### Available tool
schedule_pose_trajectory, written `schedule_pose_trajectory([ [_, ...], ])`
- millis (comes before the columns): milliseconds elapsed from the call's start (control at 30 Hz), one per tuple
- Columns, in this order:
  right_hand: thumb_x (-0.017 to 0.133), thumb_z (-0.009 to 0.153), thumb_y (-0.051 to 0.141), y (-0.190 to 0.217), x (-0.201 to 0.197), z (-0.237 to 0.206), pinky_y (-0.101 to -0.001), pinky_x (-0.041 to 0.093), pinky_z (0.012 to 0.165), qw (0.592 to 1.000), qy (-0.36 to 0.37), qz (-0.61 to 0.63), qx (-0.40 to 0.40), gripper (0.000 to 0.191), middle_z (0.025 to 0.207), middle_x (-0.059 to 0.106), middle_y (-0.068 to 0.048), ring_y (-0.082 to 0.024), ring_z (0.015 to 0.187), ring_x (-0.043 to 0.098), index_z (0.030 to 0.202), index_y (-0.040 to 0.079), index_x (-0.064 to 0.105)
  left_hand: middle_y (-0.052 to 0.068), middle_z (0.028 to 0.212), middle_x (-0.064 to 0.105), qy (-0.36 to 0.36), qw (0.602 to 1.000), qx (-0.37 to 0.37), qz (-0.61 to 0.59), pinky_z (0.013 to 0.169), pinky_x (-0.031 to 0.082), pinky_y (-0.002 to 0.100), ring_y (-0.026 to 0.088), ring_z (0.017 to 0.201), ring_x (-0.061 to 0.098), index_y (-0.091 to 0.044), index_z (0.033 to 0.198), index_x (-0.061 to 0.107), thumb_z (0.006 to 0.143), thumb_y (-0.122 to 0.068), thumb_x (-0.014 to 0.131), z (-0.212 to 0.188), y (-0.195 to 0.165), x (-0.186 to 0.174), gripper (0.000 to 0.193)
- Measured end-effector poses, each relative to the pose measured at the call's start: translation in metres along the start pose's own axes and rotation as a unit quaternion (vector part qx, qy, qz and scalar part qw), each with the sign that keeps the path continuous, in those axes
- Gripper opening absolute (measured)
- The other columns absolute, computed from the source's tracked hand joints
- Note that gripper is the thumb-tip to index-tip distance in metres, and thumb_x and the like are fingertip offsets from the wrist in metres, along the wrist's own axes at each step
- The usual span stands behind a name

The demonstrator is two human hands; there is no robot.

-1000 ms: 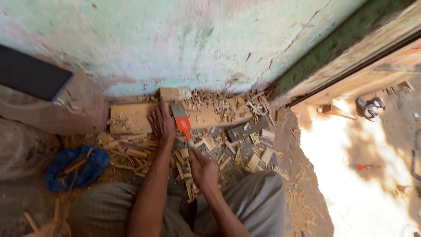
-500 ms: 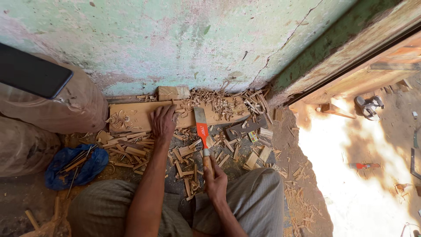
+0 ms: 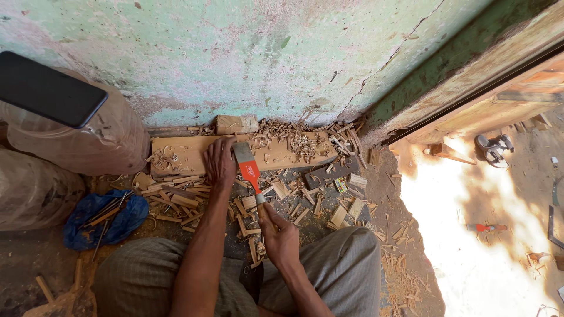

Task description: The person sits on the floor and uses a chisel to carve a decorative pattern into a rectangular piece of wood. They repeatedly strike the chisel with a mallet to remove wood shavings and refine the design.

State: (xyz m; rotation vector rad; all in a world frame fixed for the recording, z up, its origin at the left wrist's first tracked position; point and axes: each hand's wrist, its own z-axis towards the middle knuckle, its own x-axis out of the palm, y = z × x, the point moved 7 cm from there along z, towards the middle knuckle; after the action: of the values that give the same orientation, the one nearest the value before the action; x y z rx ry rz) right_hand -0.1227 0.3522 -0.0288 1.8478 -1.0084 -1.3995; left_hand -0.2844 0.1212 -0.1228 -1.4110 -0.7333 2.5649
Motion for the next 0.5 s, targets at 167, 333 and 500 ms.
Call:
schedule_pose_trajectory([
  [167, 0.069, 0.092, 0.018, 0.022, -0.005, -0.007, -0.0310, 0.054, 0.051, 0.999, -0.002, -0.024, -0.027, 0.038, 0.093, 0.083, -0.017, -0.010, 0.056, 0.069, 0.130, 0.008, 0.070, -0.003, 0.124, 0.065, 0.008, 0.998, 0.002, -0.063, 0.099, 0.041, 0.040, 0.022, 0.115, 0.058, -0.020, 0.097, 0.078, 0.093, -0.005, 0.068, -0.002, -0.004, -0.003, 0.018],
  [333, 0.067, 0.093, 0.016, 0.025, 0.001, 0.002, -0.0293, 0.055, 0.045, 0.999, 0.017, -0.028, -0.019, 0.032, 0.106, 0.082, -0.013, -0.010, 0.051, 0.068, 0.123, 0.005, 0.072, -0.002, 0.127, 0.064, 0.016, 0.999, 0.006, -0.047, 0.101, 0.041, 0.040, 0.024, 0.119, 0.057, -0.020, 0.095, 0.078, 0.089, -0.006, 0.067, -0.004, -0.004, -0.001, 0.019],
  [500, 0.060, 0.096, 0.021, -0.002, 0.020, 0.032, -0.0309, 0.041, 0.039, 0.991, 0.043, 0.037, 0.120, 0.037, 0.091, 0.080, -0.012, -0.013, 0.044, 0.048, 0.132, 0.016, 0.067, 0.002, 0.138, 0.059, 0.023, 0.998, 0.002, -0.055, 0.105, 0.037, 0.046, 0.029, 0.122, 0.052, -0.023, 0.106, 0.077, 0.096, -0.015, 0.071, -0.006, 0.001, 0.010, 0.015],
])
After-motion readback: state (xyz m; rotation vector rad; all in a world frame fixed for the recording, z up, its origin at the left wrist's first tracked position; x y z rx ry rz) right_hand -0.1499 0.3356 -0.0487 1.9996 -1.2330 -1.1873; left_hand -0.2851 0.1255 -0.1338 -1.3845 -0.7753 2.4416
